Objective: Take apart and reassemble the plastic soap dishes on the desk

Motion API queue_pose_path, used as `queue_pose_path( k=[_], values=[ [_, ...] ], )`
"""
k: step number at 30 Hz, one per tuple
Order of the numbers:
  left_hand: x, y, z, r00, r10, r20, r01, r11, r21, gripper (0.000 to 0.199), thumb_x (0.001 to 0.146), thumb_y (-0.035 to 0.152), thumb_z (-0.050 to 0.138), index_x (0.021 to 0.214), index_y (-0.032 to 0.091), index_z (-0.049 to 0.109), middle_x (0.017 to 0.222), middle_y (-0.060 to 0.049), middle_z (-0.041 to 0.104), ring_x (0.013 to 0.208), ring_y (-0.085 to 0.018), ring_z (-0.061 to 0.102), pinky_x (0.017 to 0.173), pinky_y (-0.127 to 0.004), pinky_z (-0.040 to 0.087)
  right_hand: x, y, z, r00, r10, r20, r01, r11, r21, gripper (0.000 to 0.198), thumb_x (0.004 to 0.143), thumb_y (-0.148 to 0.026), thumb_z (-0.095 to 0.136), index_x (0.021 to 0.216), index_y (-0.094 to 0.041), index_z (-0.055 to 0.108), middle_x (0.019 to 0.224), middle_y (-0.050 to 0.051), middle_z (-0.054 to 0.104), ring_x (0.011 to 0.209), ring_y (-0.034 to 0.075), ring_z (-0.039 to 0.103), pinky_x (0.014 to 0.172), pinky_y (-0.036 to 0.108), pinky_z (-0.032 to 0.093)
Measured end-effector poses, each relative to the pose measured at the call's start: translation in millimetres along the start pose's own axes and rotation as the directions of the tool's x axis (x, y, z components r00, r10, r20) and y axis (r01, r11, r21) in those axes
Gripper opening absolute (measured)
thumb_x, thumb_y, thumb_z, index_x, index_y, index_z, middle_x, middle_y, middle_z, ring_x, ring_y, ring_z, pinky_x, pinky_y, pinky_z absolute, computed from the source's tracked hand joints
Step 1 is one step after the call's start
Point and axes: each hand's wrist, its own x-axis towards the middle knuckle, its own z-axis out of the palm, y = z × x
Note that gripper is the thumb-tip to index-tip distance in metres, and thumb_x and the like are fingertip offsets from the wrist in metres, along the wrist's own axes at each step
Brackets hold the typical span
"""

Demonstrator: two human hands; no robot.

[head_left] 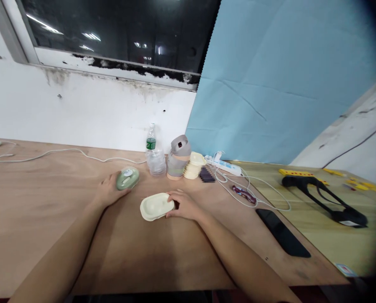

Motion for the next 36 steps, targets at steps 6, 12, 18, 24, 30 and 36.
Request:
queue_pose_path(
  k=[6, 12, 18, 24, 30, 36],
  values=[
    [-3.1, 9.8, 7.1, 0.967, 0.246, 0.063, -0.235, 0.961, -0.145, 0.089, 0.067, 0.062, 0.065, 0.141, 0.024, 0.034, 0.136, -0.012, 0.048, 0.120, -0.034, 0.049, 0.097, -0.046, 0.042, -3.9, 17.2, -3.9, 0.955, 0.173, -0.241, -0.157, 0.984, 0.085, 0.041, 0.091, -0.054, 0.041, 0.073, -0.019, 0.054, 0.066, 0.000, 0.057, 0.060, 0.013, 0.049, 0.057, 0.025, 0.036],
    [-2.5, 7.8, 11.0, 0.959, 0.280, 0.038, -0.270, 0.947, -0.176, 0.090, 0.065, 0.062, 0.067, 0.140, 0.024, 0.035, 0.136, -0.010, 0.048, 0.119, -0.033, 0.050, 0.098, -0.045, 0.044, -2.8, 26.0, -2.8, 0.853, 0.351, -0.385, -0.262, 0.928, 0.266, 0.031, 0.089, -0.050, 0.049, 0.095, -0.020, 0.057, 0.068, -0.002, 0.060, 0.057, 0.013, 0.052, 0.053, 0.024, 0.039],
    [-3.5, 8.6, 8.3, 0.955, 0.289, 0.059, -0.273, 0.942, -0.196, 0.091, 0.066, 0.062, 0.067, 0.141, 0.024, 0.034, 0.137, -0.011, 0.046, 0.120, -0.033, 0.050, 0.099, -0.045, 0.044, -4.2, 30.5, -11.1, 0.843, 0.293, -0.452, -0.278, 0.955, 0.102, 0.028, 0.088, -0.045, 0.051, 0.096, -0.021, 0.063, 0.065, -0.001, 0.061, 0.060, 0.015, 0.055, 0.058, 0.026, 0.043],
    [-3.9, 9.9, 7.4, 0.961, 0.270, 0.057, -0.255, 0.947, -0.195, 0.090, 0.065, 0.060, 0.068, 0.141, 0.025, 0.035, 0.136, -0.011, 0.047, 0.120, -0.034, 0.050, 0.099, -0.047, 0.044, -4.5, 30.0, -22.1, 0.843, 0.163, -0.513, -0.233, 0.970, -0.075, 0.024, 0.089, -0.038, 0.051, 0.086, -0.020, 0.066, 0.078, 0.004, 0.068, 0.069, 0.017, 0.060, 0.066, 0.028, 0.046],
    [-4.0, 10.6, 8.6, 0.960, 0.274, 0.052, -0.259, 0.946, -0.193, 0.089, 0.066, 0.060, 0.067, 0.141, 0.026, 0.035, 0.136, -0.011, 0.047, 0.121, -0.034, 0.049, 0.100, -0.046, 0.043, -11.8, 40.6, -28.5, 0.559, 0.229, -0.797, -0.267, 0.960, 0.088, 0.028, 0.089, -0.042, 0.046, 0.093, -0.018, 0.060, 0.085, 0.006, 0.065, 0.075, 0.018, 0.059, 0.070, 0.030, 0.046],
    [-3.6, 9.5, 8.9, 0.957, 0.283, 0.065, -0.265, 0.944, -0.197, 0.089, 0.067, 0.060, 0.067, 0.141, 0.024, 0.034, 0.137, -0.012, 0.045, 0.122, -0.034, 0.047, 0.103, -0.045, 0.040, -14.9, 67.9, -47.1, 0.118, 0.396, -0.911, -0.312, 0.885, 0.345, 0.041, 0.087, -0.056, 0.039, 0.090, -0.018, 0.052, 0.085, 0.006, 0.060, 0.081, 0.019, 0.058, 0.076, 0.032, 0.047]
  ],
)
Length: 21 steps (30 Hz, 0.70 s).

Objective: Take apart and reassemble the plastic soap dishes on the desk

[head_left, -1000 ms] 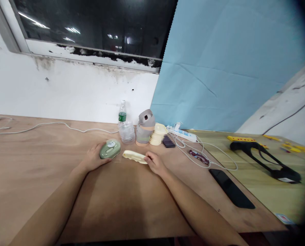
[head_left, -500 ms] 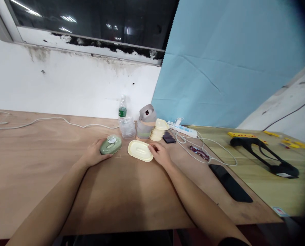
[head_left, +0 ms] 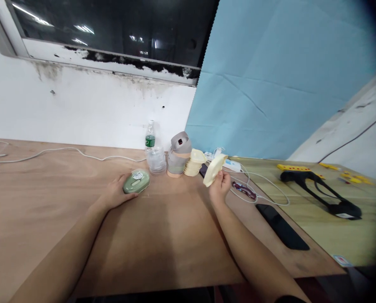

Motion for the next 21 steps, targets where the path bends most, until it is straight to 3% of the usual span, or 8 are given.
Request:
queue_pose_path(
  k=[4, 8, 21],
  values=[
    [0.1, -0.1, -0.2, 1.000, -0.006, 0.004, 0.006, 1.000, 0.007, 0.090, 0.067, 0.061, 0.066, 0.142, 0.024, 0.033, 0.137, -0.012, 0.045, 0.121, -0.034, 0.048, 0.102, -0.045, 0.041, 12.2, 10.7, -0.8, 0.992, 0.113, -0.048, -0.113, 0.994, -0.005, 0.043, 0.085, -0.058, 0.038, 0.091, -0.018, 0.052, 0.081, 0.005, 0.059, 0.074, 0.019, 0.057, 0.068, 0.032, 0.047],
    [0.4, -0.6, -0.1, 1.000, -0.023, 0.019, 0.023, 1.000, 0.017, 0.091, 0.066, 0.063, 0.065, 0.143, 0.026, 0.032, 0.137, -0.011, 0.046, 0.122, -0.033, 0.048, 0.102, -0.044, 0.042, 15.1, 11.4, -1.4, 0.971, 0.231, 0.053, -0.234, 0.970, 0.066, 0.045, 0.083, -0.053, 0.044, 0.109, -0.016, 0.049, 0.063, -0.002, 0.053, 0.046, 0.015, 0.048, 0.047, 0.028, 0.041],
    [0.1, -0.6, -0.1, 1.000, -0.014, 0.012, 0.014, 1.000, 0.017, 0.090, 0.067, 0.062, 0.065, 0.142, 0.023, 0.033, 0.136, -0.013, 0.046, 0.121, -0.034, 0.049, 0.102, -0.045, 0.042, 18.1, 2.9, -4.3, 0.969, 0.227, 0.096, -0.235, 0.969, 0.080, 0.052, 0.079, -0.038, 0.044, 0.126, -0.014, 0.043, 0.064, -0.002, 0.052, 0.044, 0.014, 0.048, 0.044, 0.028, 0.042]
  ],
)
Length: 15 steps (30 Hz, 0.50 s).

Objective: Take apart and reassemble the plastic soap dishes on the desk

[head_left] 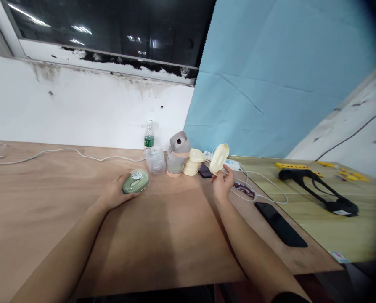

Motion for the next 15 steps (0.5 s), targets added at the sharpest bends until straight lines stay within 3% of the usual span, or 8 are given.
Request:
queue_pose_path(
  k=[9, 15],
  values=[
    [0.3, 1.0, -0.1, 1.000, 0.003, 0.000, -0.003, 1.000, 0.007, 0.091, 0.067, 0.065, 0.064, 0.142, 0.023, 0.033, 0.136, -0.013, 0.046, 0.121, -0.034, 0.049, 0.101, -0.045, 0.043, -6.1, -10.7, -1.0, 0.992, -0.103, 0.076, 0.111, 0.989, -0.098, 0.053, 0.075, -0.030, 0.041, 0.126, -0.013, 0.046, 0.061, -0.003, 0.052, 0.044, 0.014, 0.048, 0.051, 0.028, 0.043],
    [-1.0, 3.6, -2.0, 1.000, 0.016, -0.011, -0.016, 1.000, -0.025, 0.090, 0.067, 0.062, 0.066, 0.142, 0.022, 0.034, 0.138, -0.012, 0.045, 0.122, -0.032, 0.049, 0.101, -0.043, 0.043, 24.6, -17.5, 1.0, 0.976, -0.211, 0.054, 0.218, 0.950, -0.225, 0.046, 0.074, -0.026, 0.040, 0.116, -0.013, 0.054, 0.062, -0.001, 0.054, 0.053, 0.016, 0.051, 0.057, 0.028, 0.041]
  ],
)
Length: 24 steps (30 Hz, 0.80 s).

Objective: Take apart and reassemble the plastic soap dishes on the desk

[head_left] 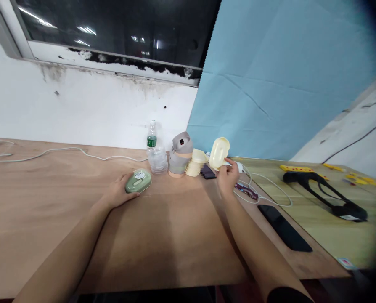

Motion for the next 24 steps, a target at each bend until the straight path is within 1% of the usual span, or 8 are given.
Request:
queue_pose_path(
  k=[2, 5, 7, 11, 14, 17, 21, 24],
  values=[
    [-0.1, 1.0, -0.9, 1.000, -0.010, 0.016, 0.010, 1.000, -0.008, 0.090, 0.067, 0.062, 0.066, 0.142, 0.022, 0.034, 0.138, -0.013, 0.045, 0.122, -0.033, 0.049, 0.102, -0.043, 0.043, 15.9, 1.0, 3.1, 0.999, -0.032, 0.042, 0.036, 0.996, -0.082, 0.043, 0.073, -0.025, 0.042, 0.110, -0.013, 0.059, 0.060, -0.001, 0.055, 0.056, 0.017, 0.051, 0.060, 0.029, 0.040],
    [0.1, 1.8, -1.0, 0.999, -0.026, 0.019, 0.027, 0.999, -0.022, 0.090, 0.066, 0.059, 0.068, 0.142, 0.024, 0.033, 0.139, -0.012, 0.044, 0.124, -0.034, 0.046, 0.104, -0.044, 0.040, 38.4, 1.5, 9.4, 0.982, -0.047, 0.184, 0.080, 0.980, -0.181, 0.037, 0.071, -0.026, 0.045, 0.101, -0.015, 0.064, 0.057, -0.001, 0.055, 0.056, 0.018, 0.050, 0.060, 0.029, 0.038],
    [0.2, 1.5, -0.2, 0.999, -0.037, 0.018, 0.037, 0.999, -0.024, 0.090, 0.065, 0.058, 0.068, 0.142, 0.026, 0.033, 0.140, -0.011, 0.044, 0.125, -0.034, 0.045, 0.104, -0.044, 0.040, 50.1, 0.3, 13.5, 0.966, -0.056, 0.253, 0.116, 0.966, -0.229, 0.035, 0.071, -0.027, 0.046, 0.098, -0.015, 0.066, 0.056, 0.000, 0.056, 0.057, 0.018, 0.050, 0.059, 0.029, 0.037],
    [0.0, -1.0, 2.6, 0.999, -0.041, 0.008, 0.041, 0.999, -0.004, 0.089, 0.066, 0.061, 0.066, 0.142, 0.028, 0.033, 0.138, -0.010, 0.046, 0.123, -0.033, 0.048, 0.102, -0.043, 0.042, 62.2, -4.9, 20.7, 0.943, -0.088, 0.321, 0.198, 0.924, -0.328, 0.033, 0.072, -0.024, 0.047, 0.098, -0.017, 0.066, 0.060, 0.002, 0.060, 0.061, 0.020, 0.051, 0.060, 0.029, 0.035],
    [0.2, -2.7, 4.1, 1.000, -0.030, -0.001, 0.030, 1.000, -0.003, 0.089, 0.066, 0.061, 0.065, 0.142, 0.026, 0.033, 0.138, -0.011, 0.046, 0.123, -0.033, 0.049, 0.102, -0.043, 0.043, 62.0, -7.4, 26.5, 0.932, -0.113, 0.344, 0.251, 0.887, -0.387, 0.032, 0.073, -0.023, 0.047, 0.097, -0.017, 0.066, 0.065, 0.004, 0.063, 0.065, 0.021, 0.053, 0.061, 0.029, 0.034],
    [0.5, -3.2, 4.3, 1.000, -0.030, 0.007, 0.030, 1.000, -0.007, 0.090, 0.066, 0.062, 0.065, 0.142, 0.027, 0.032, 0.138, -0.010, 0.045, 0.123, -0.033, 0.048, 0.103, -0.044, 0.042, 57.4, -6.8, 32.0, 0.926, -0.144, 0.349, 0.277, 0.886, -0.372, 0.031, 0.080, -0.028, 0.045, 0.099, -0.017, 0.066, 0.067, 0.005, 0.063, 0.066, 0.021, 0.054, 0.061, 0.029, 0.034],
    [0.9, -3.2, 4.0, 1.000, -0.029, 0.011, 0.029, 1.000, 0.004, 0.089, 0.067, 0.062, 0.065, 0.141, 0.026, 0.033, 0.138, -0.011, 0.045, 0.125, -0.034, 0.046, 0.104, -0.044, 0.041, 52.6, -7.0, 33.7, 0.927, -0.138, 0.349, 0.263, 0.902, -0.342, 0.032, 0.084, -0.041, 0.046, 0.095, -0.018, 0.066, 0.064, 0.003, 0.061, 0.064, 0.020, 0.054, 0.060, 0.028, 0.034],
    [1.0, -3.4, 3.8, 1.000, -0.019, 0.003, 0.019, 1.000, -0.011, 0.089, 0.066, 0.061, 0.066, 0.141, 0.026, 0.033, 0.138, -0.011, 0.045, 0.125, -0.033, 0.046, 0.105, -0.043, 0.041, 53.2, -14.7, 29.2, 0.946, -0.145, 0.289, 0.238, 0.917, -0.319, 0.036, 0.084, -0.049, 0.050, 0.094, -0.018, 0.066, 0.060, 0.001, 0.057, 0.062, 0.018, 0.053, 0.060, 0.028, 0.034]
  ],
)
